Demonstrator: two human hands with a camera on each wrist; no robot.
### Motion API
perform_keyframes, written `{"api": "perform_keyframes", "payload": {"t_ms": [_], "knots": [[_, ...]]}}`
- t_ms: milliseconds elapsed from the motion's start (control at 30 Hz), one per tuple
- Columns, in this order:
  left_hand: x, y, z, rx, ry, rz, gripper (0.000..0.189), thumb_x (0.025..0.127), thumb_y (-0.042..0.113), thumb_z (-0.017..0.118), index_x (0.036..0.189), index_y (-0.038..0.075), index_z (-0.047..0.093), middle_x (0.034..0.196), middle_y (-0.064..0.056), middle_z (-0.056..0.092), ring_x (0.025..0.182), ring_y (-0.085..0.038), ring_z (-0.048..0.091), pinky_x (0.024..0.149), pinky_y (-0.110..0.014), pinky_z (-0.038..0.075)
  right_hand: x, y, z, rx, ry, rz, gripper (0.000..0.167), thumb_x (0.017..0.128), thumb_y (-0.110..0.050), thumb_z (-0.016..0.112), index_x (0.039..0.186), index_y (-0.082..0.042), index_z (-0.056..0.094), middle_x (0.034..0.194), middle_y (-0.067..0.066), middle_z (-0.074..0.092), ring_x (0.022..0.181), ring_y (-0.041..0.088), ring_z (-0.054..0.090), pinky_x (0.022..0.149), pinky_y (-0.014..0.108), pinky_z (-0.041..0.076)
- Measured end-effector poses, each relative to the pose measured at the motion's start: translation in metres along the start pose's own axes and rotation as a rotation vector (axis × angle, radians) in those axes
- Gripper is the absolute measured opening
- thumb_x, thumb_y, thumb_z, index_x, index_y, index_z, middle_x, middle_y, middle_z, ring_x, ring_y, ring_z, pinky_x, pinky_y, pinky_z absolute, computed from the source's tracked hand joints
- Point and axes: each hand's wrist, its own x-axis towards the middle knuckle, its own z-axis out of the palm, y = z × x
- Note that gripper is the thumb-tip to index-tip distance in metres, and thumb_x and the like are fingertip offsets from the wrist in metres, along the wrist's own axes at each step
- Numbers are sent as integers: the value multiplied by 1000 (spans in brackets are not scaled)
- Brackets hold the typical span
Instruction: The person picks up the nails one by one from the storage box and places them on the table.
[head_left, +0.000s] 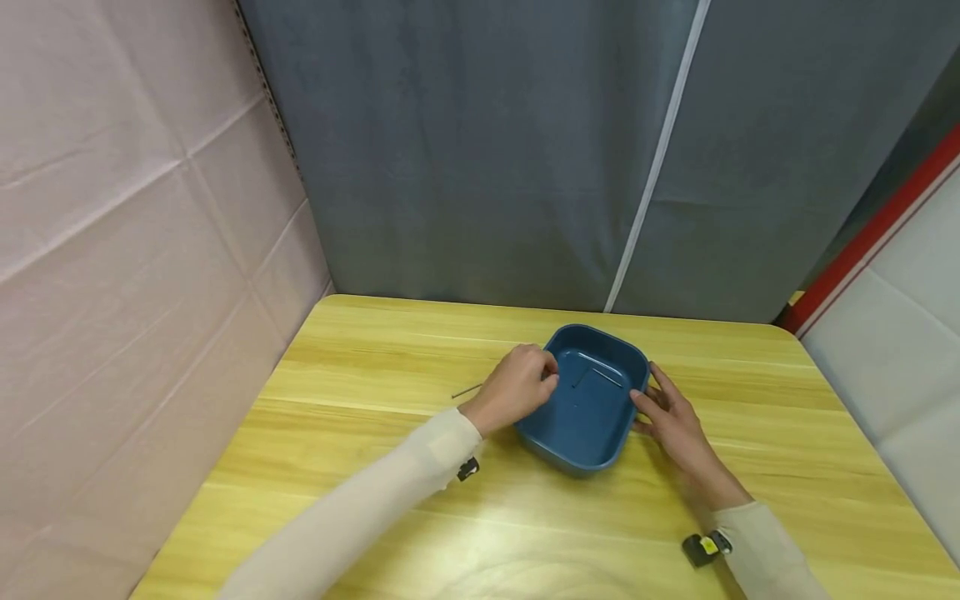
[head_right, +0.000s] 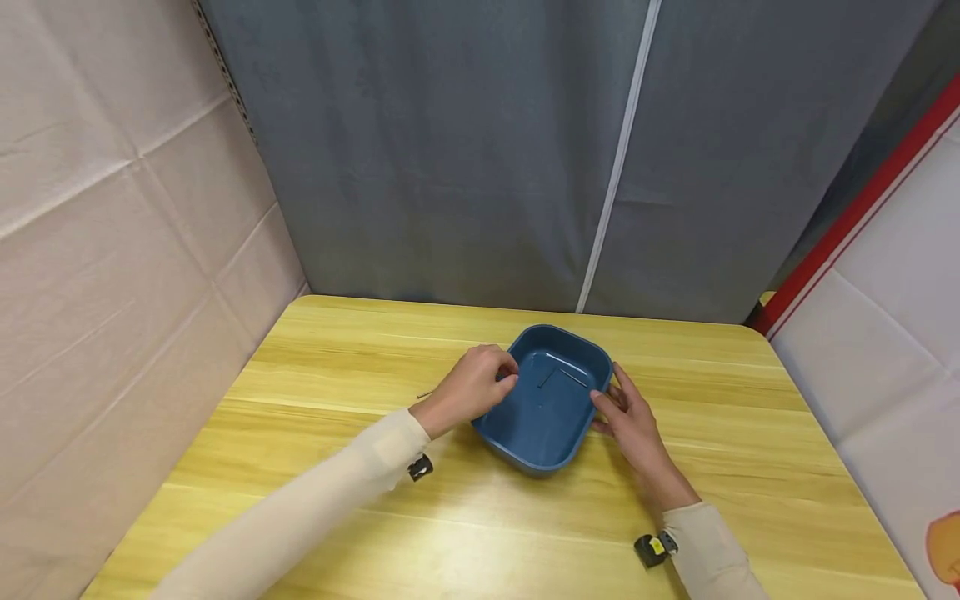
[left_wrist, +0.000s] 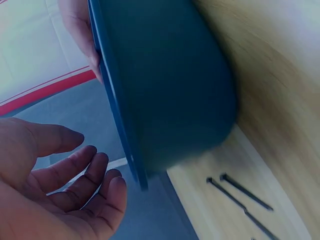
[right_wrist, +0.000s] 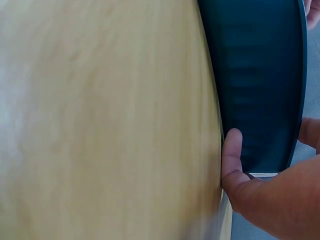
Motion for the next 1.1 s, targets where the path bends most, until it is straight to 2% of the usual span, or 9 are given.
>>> {"api": "perform_keyframes", "payload": {"t_ms": [167,467,600,667,833,867,900,933,1100], "knots": [[12,6,8,-24,-48,-32,16,107,14,72,115,4,82,107,-6,77,87,-12,64,72,-18,55,0,1,-1,-9,2,4,84,117,-32,56,178,-18,0,175,33,27,139,19,56,90,24,61],[30,12,20,-14,-108,-44,15,107,16,73,110,5,83,98,-2,76,76,-10,62,68,-19,52,0,-1,-1,5,1,1,84,117,-31,56,178,-18,1,175,33,26,137,16,58,90,24,61],[36,12,27,18,-110,-13,16,106,14,72,96,8,83,80,2,69,68,-9,59,62,-19,47,1,0,0,0,4,6,84,117,-31,57,178,-18,1,176,33,25,138,18,57,90,23,61],[39,13,30,29,-105,3,23,106,13,72,83,10,79,69,5,62,61,-8,54,57,-19,42,1,0,0,-2,5,9,84,117,-31,57,178,-18,1,176,32,25,139,19,57,90,23,61],[46,12,36,37,-115,12,49,104,8,70,58,16,55,53,7,39,47,-7,35,48,-20,26,0,0,0,-7,8,20,84,117,-32,56,178,-19,1,176,32,25,146,29,52,91,23,61],[48,10,38,41,-117,16,52,103,7,70,56,15,51,52,7,36,46,-7,32,48,-21,24,0,-1,0,-8,9,22,84,117,-33,56,178,-20,1,176,32,25,147,32,51,91,23,61],[54,1,51,64,-99,33,53,103,9,68,55,18,48,51,8,34,46,-7,30,48,-22,23,0,-1,0,-9,9,24,84,117,-33,56,178,-20,1,176,32,25,147,33,50,91,23,61],[57,-3,55,77,-103,41,53,102,8,68,54,17,46,52,7,33,46,-8,30,48,-23,24,0,-1,1,-10,11,25,84,117,-33,56,178,-20,1,176,32,25,147,34,50,91,23,61],[76,-27,88,179,-61,88,48,95,10,69,55,22,45,53,10,34,49,-7,34,47,-29,35,0,-1,1,-9,15,22,82,117,-31,55,178,-19,1,175,32,26,144,29,52,90,23,61]]}}
